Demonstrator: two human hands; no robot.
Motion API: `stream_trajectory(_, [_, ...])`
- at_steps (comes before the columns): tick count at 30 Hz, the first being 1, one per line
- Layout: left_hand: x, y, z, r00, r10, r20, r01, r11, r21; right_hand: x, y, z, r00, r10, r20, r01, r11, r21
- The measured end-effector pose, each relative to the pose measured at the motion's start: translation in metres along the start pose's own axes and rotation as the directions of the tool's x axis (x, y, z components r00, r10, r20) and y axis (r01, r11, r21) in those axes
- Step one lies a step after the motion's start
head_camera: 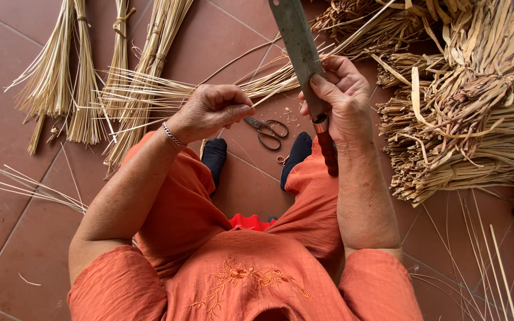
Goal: The person sits on a tiled floor and uses a large knife to split dried plant stalks into thinner strips. They hold each stalk with one hand and draw the knife along its length to separate it, repeating the process with multiple stalks from a nearby bundle.
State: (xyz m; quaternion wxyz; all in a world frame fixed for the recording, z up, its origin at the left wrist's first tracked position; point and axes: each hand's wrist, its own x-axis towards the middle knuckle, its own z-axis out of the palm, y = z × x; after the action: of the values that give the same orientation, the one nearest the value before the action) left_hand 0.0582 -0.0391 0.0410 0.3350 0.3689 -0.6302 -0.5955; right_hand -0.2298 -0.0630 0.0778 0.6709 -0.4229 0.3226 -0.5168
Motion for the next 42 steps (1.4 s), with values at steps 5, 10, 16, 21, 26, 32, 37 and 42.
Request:
stream_trajectory(5, [-0.003, 0.003, -0.002, 1.0, -0.001, 0.015, 0.001, 1.0, 0.016, 0.002, -0.001, -0.004, 0.996, -0.047, -0.069, 0.046, 0.999, -0.017])
stream_trajectory(10, [-0.008, 0.003, -0.008, 0.991, -0.128, 0.041, 0.124, 0.989, 0.078, 0.0, -0.007, -0.014, 0.99, -0.105, -0.098, 0.101, 0.994, -0.046])
stream_trajectory(16, [-0.018, -0.005, -0.027, 0.996, -0.05, 0.071, 0.05, 0.999, -0.006, -0.004, -0.01, -0.027, 0.967, -0.204, -0.156, 0.186, 0.975, -0.119])
stream_trajectory(21, [-0.008, -0.005, -0.027, 0.996, -0.072, -0.055, 0.08, 0.984, 0.158, -0.002, 0.004, -0.014, 0.969, -0.219, -0.119, 0.199, 0.967, -0.158])
stream_trajectory(26, [0.013, -0.011, -0.003, 0.985, -0.099, -0.144, 0.106, 0.994, 0.041, -0.005, 0.03, 0.029, 0.987, -0.116, -0.107, 0.103, 0.987, -0.121])
stream_trajectory(32, [0.024, -0.016, 0.008, 0.975, 0.15, -0.163, -0.125, 0.98, 0.152, -0.006, 0.03, 0.035, 0.996, -0.001, -0.086, -0.005, 0.998, -0.067])
stream_trajectory(37, [0.016, -0.001, 0.004, 0.989, 0.079, -0.124, -0.032, 0.94, 0.341, -0.006, 0.02, 0.015, 0.995, -0.043, -0.089, 0.043, 0.999, -0.005])
stream_trajectory(42, [0.016, 0.009, 0.002, 0.969, 0.223, -0.108, -0.154, 0.883, 0.442, -0.004, 0.023, 0.01, 0.995, -0.062, -0.076, 0.059, 0.998, -0.037])
